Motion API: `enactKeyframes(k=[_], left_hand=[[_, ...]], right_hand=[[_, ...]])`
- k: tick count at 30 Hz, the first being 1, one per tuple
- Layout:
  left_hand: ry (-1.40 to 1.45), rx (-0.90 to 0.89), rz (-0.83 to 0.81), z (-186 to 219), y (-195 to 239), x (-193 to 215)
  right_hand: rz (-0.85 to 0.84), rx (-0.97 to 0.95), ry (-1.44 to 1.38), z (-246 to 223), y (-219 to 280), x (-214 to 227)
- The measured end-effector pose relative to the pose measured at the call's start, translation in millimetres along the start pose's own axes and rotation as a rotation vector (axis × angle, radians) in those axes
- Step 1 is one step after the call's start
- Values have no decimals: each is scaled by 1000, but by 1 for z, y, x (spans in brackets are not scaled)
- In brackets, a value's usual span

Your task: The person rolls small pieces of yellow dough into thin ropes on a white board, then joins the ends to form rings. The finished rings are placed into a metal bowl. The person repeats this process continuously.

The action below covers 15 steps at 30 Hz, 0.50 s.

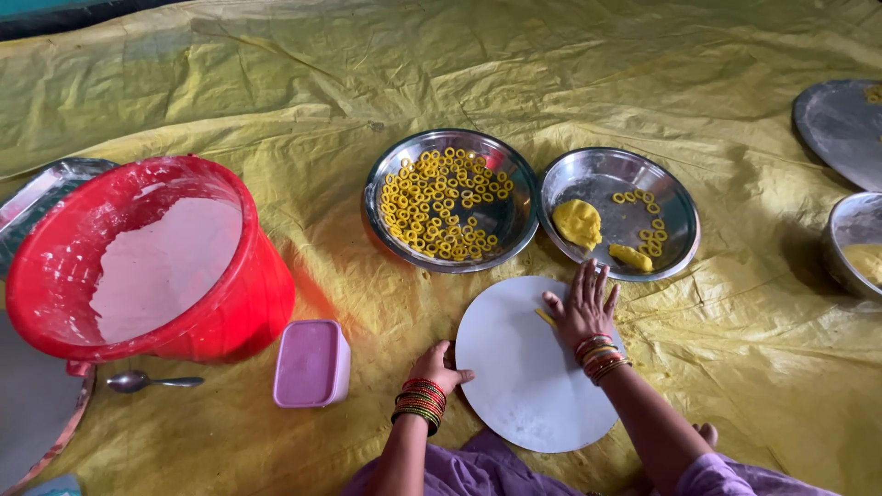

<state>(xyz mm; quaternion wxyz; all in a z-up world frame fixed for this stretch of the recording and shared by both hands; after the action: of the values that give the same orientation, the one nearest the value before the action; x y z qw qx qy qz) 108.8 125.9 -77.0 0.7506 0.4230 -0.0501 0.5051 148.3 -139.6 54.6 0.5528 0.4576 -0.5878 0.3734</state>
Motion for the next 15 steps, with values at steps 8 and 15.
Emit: enactKeyframes(k=[8, 15], left_hand=[[-5, -37, 14, -3, -6, -4], [6, -17, 4, -4, -7, -4]], right_hand=[[-409, 372, 219, -62, 142, -74], [-134, 8, 186, -14, 33, -26]])
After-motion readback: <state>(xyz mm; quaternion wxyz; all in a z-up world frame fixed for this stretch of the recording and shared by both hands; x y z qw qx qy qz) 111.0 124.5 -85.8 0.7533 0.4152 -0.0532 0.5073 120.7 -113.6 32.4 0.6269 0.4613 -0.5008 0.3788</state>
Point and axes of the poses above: each hand's wrist, its own y-axis away from the middle knuckle, its own x-axis out of the back of the hand, z = x × y, the point moved 7 cm from there along -y, towards the middle knuckle, and after that the axes turned 2 degrees about -x, right-handed, at the moved point
